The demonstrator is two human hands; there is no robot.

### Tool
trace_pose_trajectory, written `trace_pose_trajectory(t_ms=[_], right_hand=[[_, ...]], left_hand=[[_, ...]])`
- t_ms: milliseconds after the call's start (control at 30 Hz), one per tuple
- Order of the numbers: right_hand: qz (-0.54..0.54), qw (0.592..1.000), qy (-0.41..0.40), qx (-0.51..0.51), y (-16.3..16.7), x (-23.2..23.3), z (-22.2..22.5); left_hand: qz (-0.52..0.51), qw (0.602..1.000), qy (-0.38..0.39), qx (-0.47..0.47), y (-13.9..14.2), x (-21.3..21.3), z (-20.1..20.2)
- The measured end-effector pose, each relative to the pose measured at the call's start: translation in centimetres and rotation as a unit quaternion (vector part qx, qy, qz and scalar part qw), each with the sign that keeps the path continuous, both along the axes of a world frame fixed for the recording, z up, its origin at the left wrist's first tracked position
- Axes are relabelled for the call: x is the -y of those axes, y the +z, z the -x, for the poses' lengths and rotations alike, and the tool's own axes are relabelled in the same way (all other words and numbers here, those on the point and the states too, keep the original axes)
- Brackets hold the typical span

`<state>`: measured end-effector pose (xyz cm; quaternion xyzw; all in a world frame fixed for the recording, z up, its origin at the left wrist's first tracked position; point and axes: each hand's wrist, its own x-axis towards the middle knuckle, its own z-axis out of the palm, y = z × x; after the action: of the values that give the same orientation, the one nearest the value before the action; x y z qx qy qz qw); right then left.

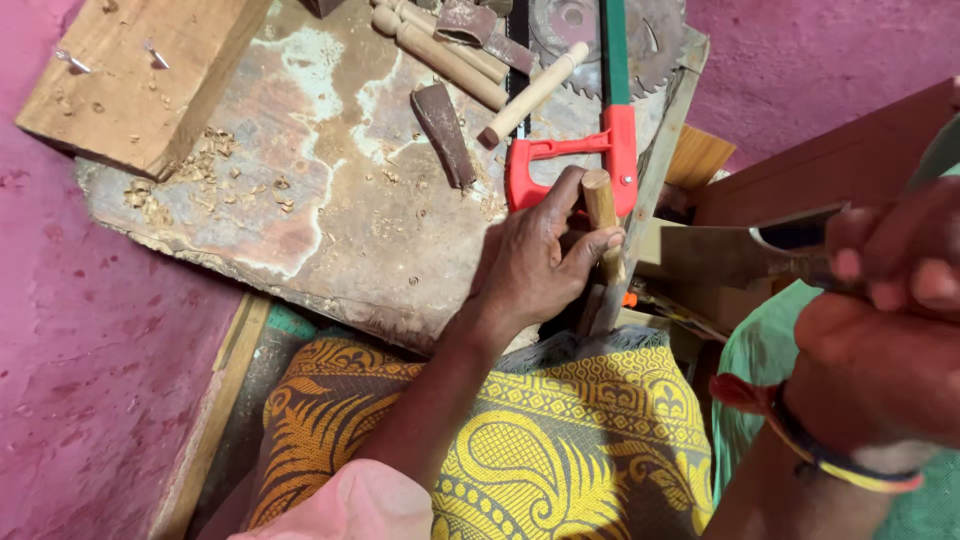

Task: The person carves a small cylindrical wooden piece using a chisel, shaping it into a tapered form. They periodically inspect the piece and continue carving, producing wood shavings on the workbench.

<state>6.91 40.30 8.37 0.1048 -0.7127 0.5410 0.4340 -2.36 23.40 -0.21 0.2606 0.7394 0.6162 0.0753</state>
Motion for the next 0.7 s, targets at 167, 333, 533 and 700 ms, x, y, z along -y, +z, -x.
trace_pose_trajectory(t_ms=[167, 333, 533, 700], right_hand=[[0.008, 0.999, -0.026, -0.021, -1.7, 0.7, 2.8], [0.014, 1.000, -0.012, 0.003, -1.0, -0.9, 0.5], [-0.002, 1.000, -0.011, 0.008, -0.1, -1.9, -2.3], [-0.003, 1.000, -0.024, -0.013, -0.7, -1.3, -0.8]], left_hand=[[-0.053, 0.998, -0.005, 0.040, -0.3, -0.6, -0.1], [-0.116, 0.992, -0.022, 0.038, -0.2, -0.6, -0.2], [-0.121, 0.990, -0.063, 0.021, 0.1, -0.7, -0.4], [-0.121, 0.990, -0.068, 0.014, 0.0, -0.7, -0.6]])
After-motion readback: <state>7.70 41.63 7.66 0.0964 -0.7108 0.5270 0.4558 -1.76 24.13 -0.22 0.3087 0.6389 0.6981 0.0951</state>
